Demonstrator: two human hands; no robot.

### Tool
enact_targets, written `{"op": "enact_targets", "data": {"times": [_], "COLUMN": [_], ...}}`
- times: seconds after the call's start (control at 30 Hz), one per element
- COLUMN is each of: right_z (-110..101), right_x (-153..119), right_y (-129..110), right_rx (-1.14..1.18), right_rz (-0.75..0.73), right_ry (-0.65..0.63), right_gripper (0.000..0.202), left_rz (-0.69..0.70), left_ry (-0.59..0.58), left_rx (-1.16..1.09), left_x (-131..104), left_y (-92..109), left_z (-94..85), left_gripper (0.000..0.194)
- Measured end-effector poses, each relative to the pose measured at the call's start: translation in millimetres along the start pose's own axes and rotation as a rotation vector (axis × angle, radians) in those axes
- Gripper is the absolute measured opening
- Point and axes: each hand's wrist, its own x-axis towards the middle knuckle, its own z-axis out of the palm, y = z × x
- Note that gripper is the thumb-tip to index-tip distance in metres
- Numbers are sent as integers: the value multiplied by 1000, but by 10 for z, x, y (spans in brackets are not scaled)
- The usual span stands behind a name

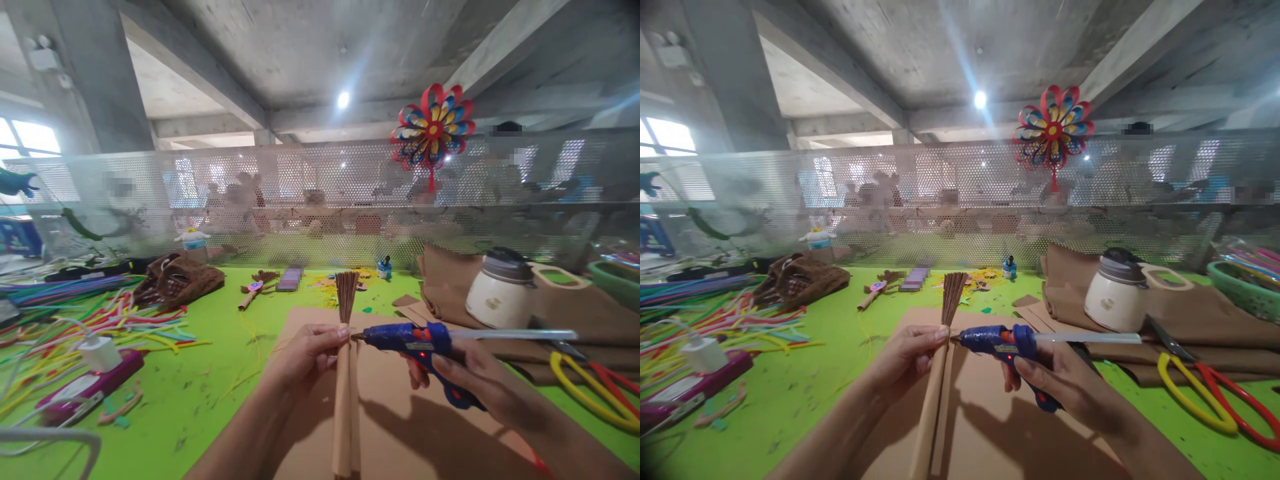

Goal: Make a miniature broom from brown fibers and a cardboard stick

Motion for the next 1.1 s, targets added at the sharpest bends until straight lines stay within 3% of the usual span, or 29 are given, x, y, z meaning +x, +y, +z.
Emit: {"op": "enact_targets", "data": {"times": [0.33,0.57,0.8,1.1], "right_z": [-19,-37,10,-2], "right_x": [14,-3,38,10], "right_y": [46,34,20,1], "right_rx": [4,7,27,17], "right_rz": [-51,-22,4,-11], "right_ry": [33,-27,35,-1], "right_gripper": [37,39,41,44], "left_rz": [-5,11,-8,12], "left_ry": [-12,-24,-18,-19], "left_rx": [-14,2,12,-20], "left_x": [-11,-8,0,3], "left_y": [-2,-7,-8,-5], "left_z": [-5,-20,-21,-30], "left_gripper": [20,21,24,25]}}
